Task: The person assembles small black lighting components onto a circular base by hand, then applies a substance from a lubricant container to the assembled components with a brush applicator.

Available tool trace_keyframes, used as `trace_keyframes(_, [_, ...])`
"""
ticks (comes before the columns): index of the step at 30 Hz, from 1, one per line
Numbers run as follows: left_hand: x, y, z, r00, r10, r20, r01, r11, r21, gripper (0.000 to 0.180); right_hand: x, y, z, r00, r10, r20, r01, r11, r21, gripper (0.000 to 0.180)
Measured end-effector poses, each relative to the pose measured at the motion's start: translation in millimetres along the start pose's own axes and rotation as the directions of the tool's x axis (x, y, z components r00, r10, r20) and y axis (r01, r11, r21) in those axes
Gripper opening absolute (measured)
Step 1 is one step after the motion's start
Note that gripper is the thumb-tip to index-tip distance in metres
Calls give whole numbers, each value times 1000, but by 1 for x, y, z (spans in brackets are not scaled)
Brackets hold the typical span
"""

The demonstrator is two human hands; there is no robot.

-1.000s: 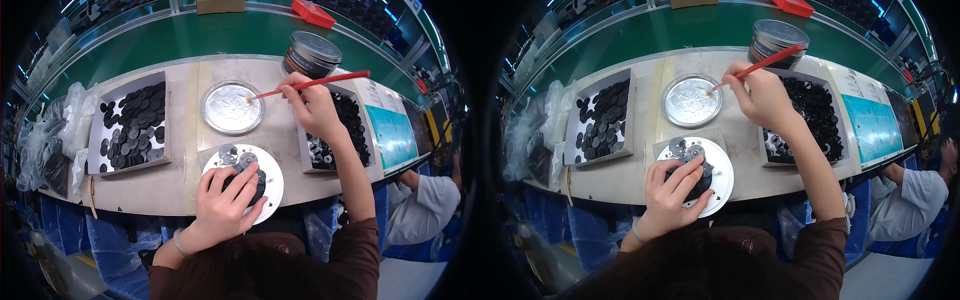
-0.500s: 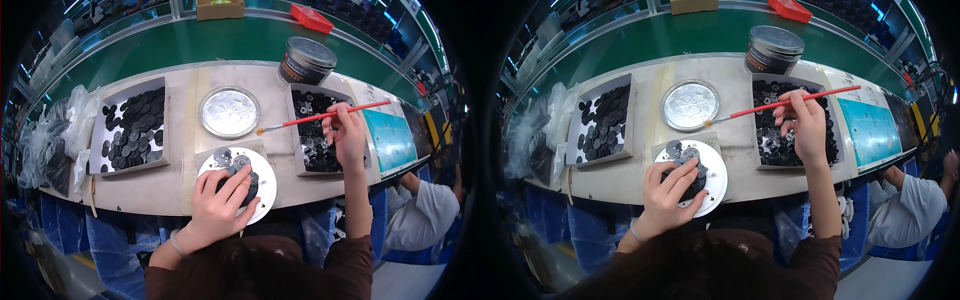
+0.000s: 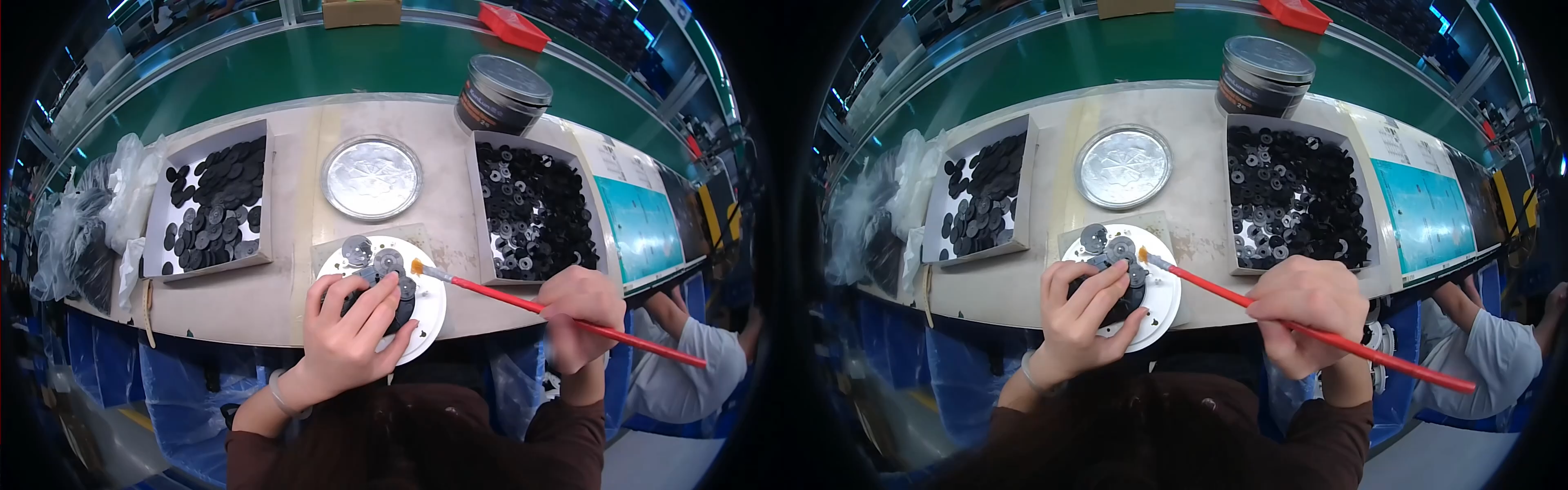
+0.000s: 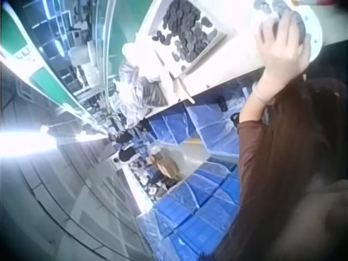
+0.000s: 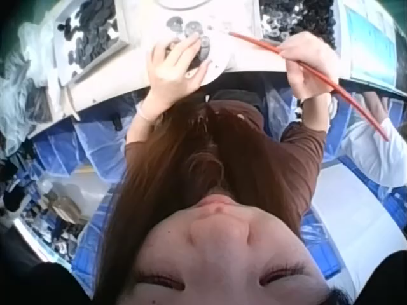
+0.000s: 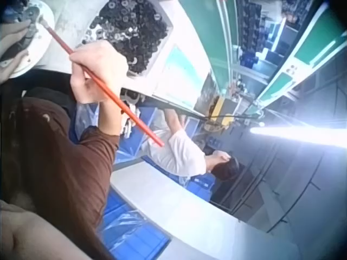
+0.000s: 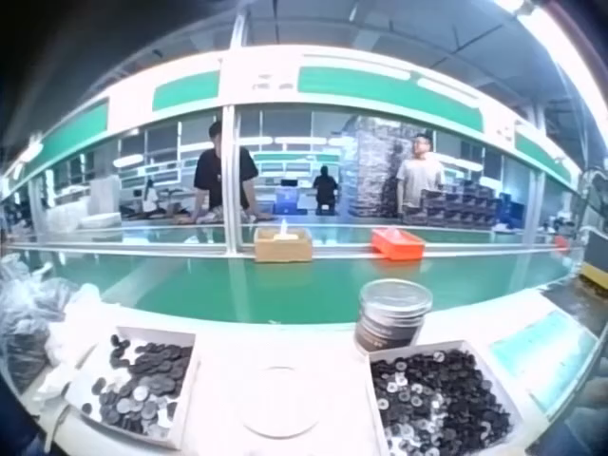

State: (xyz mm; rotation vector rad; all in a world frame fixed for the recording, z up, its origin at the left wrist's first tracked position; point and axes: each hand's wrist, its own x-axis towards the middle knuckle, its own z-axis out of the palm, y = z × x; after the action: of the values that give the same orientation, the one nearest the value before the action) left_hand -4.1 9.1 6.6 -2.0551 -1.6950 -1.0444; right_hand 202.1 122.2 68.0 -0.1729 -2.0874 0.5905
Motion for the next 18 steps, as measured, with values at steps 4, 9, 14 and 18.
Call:
trace_keyframes(4, [-1,1,0,1000,-2,-1,2,1000,-1,28,1,-2,6,1000,-9,26,10,1000,-21,8])
trace_keyframes(9, [0,1,-1,1000,-7,0,7,1000,-8,29,4,-3,7,995,-61,83,63,998,-29,17])
trace_keyframes(14, [-1,0,0,1000,-8,3,8,1000,-8,29,7,-8,2,990,-64,127,64,998,0,24])
trace_keyframes(18, [-2,0,0,1000,-14,-1,14,1000,-4,29,7,-2,10,997,79,26,-79,997,1,7])
